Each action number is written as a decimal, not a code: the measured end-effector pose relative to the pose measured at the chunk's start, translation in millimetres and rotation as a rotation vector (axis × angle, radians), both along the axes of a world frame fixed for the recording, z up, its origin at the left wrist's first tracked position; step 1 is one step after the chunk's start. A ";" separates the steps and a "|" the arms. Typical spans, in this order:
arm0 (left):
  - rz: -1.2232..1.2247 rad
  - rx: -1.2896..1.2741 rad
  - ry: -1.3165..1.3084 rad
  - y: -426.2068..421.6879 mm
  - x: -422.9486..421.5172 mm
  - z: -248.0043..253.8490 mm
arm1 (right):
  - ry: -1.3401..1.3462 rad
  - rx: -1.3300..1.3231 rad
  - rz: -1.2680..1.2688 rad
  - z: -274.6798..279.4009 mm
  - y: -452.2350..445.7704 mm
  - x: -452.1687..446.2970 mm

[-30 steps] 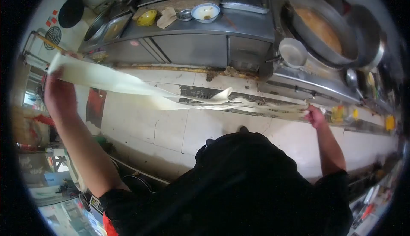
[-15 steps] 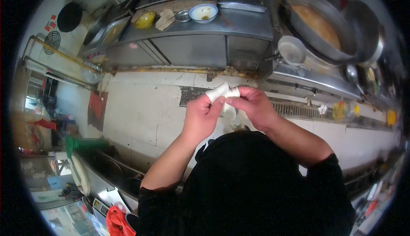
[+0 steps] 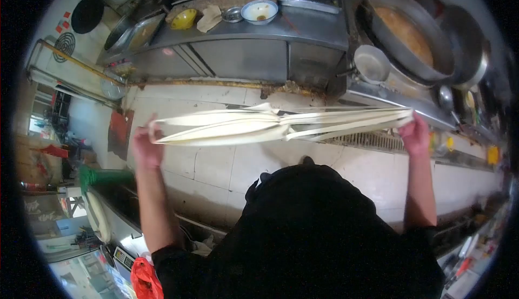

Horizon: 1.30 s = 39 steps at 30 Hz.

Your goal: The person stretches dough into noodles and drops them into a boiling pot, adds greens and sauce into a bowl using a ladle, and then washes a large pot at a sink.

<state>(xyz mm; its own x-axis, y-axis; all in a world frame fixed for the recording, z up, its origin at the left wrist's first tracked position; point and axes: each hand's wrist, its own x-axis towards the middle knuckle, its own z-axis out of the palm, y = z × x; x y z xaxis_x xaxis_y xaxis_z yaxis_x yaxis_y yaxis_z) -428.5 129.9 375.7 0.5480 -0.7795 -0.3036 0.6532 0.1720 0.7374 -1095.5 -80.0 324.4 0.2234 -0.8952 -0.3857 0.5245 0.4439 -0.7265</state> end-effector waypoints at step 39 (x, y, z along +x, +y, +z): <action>-0.476 0.108 -0.392 -70.3 -186.4 22.0 | 0.097 -0.249 0.151 58.3 55.6 189.2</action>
